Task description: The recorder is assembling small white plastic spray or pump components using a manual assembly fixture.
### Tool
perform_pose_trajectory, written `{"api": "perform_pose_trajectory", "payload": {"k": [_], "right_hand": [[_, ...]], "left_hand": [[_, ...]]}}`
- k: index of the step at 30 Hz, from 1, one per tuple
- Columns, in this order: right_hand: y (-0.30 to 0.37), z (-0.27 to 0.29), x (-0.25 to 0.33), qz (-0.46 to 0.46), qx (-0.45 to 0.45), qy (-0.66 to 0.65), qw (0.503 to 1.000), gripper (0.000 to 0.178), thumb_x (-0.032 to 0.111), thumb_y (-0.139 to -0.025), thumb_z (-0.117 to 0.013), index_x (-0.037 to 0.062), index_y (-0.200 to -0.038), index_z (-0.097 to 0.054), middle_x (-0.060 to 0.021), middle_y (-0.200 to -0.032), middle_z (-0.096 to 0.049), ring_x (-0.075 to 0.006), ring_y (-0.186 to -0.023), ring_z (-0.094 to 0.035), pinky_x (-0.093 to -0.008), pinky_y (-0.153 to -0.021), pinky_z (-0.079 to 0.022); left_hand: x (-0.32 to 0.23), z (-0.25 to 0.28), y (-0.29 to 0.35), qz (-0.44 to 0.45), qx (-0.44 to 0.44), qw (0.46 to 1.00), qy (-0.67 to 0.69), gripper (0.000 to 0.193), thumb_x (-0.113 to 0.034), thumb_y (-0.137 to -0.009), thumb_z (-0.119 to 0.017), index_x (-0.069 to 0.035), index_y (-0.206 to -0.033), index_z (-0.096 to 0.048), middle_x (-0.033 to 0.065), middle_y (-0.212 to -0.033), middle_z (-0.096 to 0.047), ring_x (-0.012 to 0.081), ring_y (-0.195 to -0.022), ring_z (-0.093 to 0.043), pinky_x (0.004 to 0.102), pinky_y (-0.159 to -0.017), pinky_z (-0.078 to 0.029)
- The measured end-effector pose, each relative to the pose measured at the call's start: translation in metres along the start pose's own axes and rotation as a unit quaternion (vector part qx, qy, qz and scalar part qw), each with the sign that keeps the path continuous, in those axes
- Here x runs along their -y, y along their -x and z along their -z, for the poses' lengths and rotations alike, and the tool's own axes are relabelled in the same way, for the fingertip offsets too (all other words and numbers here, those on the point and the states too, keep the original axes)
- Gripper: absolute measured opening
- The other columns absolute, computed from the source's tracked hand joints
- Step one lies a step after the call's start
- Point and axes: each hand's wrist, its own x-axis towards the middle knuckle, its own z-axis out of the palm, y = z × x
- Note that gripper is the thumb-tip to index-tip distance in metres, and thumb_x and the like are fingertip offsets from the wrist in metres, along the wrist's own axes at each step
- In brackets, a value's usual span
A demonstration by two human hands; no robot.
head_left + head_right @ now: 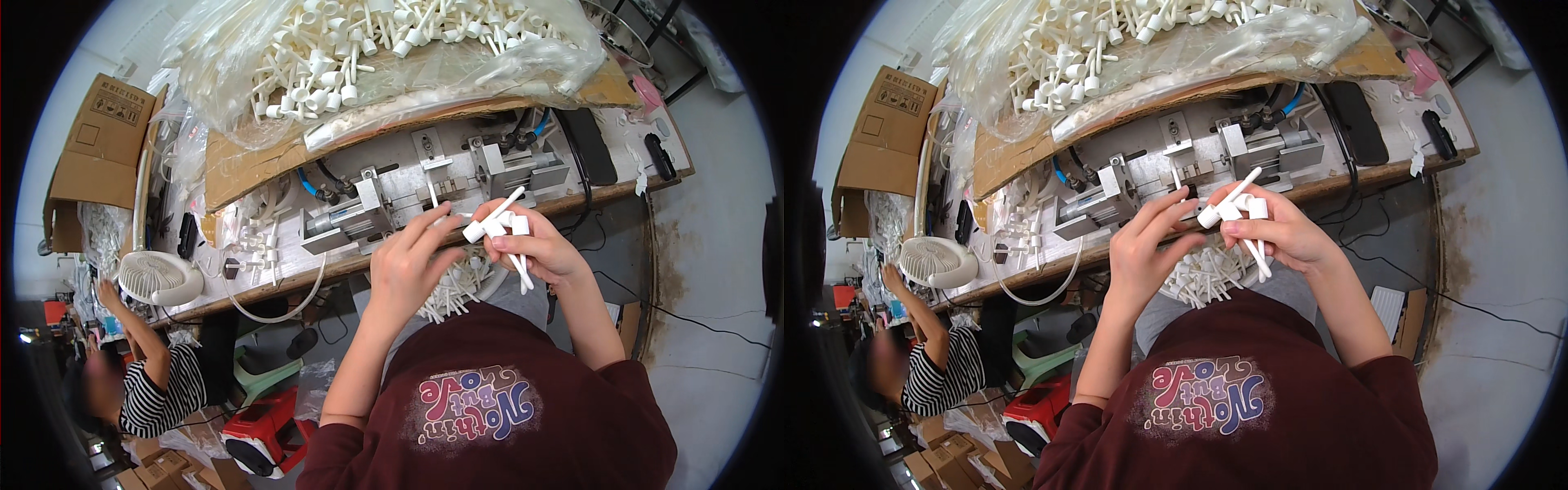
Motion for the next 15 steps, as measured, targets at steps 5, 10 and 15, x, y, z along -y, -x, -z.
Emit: {"api": "perform_pose_trajectory", "payload": {"k": [5, 10, 15], "right_hand": [[-0.002, 0.001, -0.013, -0.026, 0.041, 0.060, 0.997, 0.042, 0.009, -0.089, -0.068, 0.0019, -0.128, -0.053, -0.0048, -0.086, -0.066, -0.0031, -0.064, -0.057, -0.0157, -0.050, -0.041], [-0.004, -0.001, -0.005, -0.025, 0.018, 0.046, 0.998, 0.036, 0.007, -0.090, -0.066, 0.0011, -0.123, -0.052, -0.0069, -0.089, -0.063, -0.0073, -0.070, -0.061, -0.0175, -0.054, -0.045], [-0.004, -0.007, -0.002, 0.079, -0.022, -0.042, 0.996, 0.025, 0.009, -0.094, -0.061, 0.0031, -0.117, -0.050, -0.0085, -0.083, -0.062, -0.0042, -0.053, -0.046, -0.0180, -0.046, -0.033]], "left_hand": [[-0.010, 0.012, 0.003, -0.115, 0.038, 0.991, 0.055, 0.036, -0.009, -0.076, -0.077, -0.009, -0.112, -0.071, 0.0071, -0.110, -0.068, 0.0246, -0.082, -0.067, 0.0341, -0.071, -0.055], [-0.011, 0.010, 0.012, -0.030, -0.047, 0.996, 0.067, 0.033, -0.005, -0.074, -0.079, -0.005, -0.106, -0.071, 0.0096, -0.104, -0.068, 0.0236, -0.082, -0.068, 0.0326, -0.071, -0.056], [0.009, -0.009, 0.010, 0.050, -0.079, 0.995, 0.022, 0.029, -0.002, -0.072, -0.081, -0.004, -0.100, -0.073, 0.0091, -0.105, -0.070, 0.0201, -0.078, -0.071, 0.0298, -0.065, -0.057]]}}
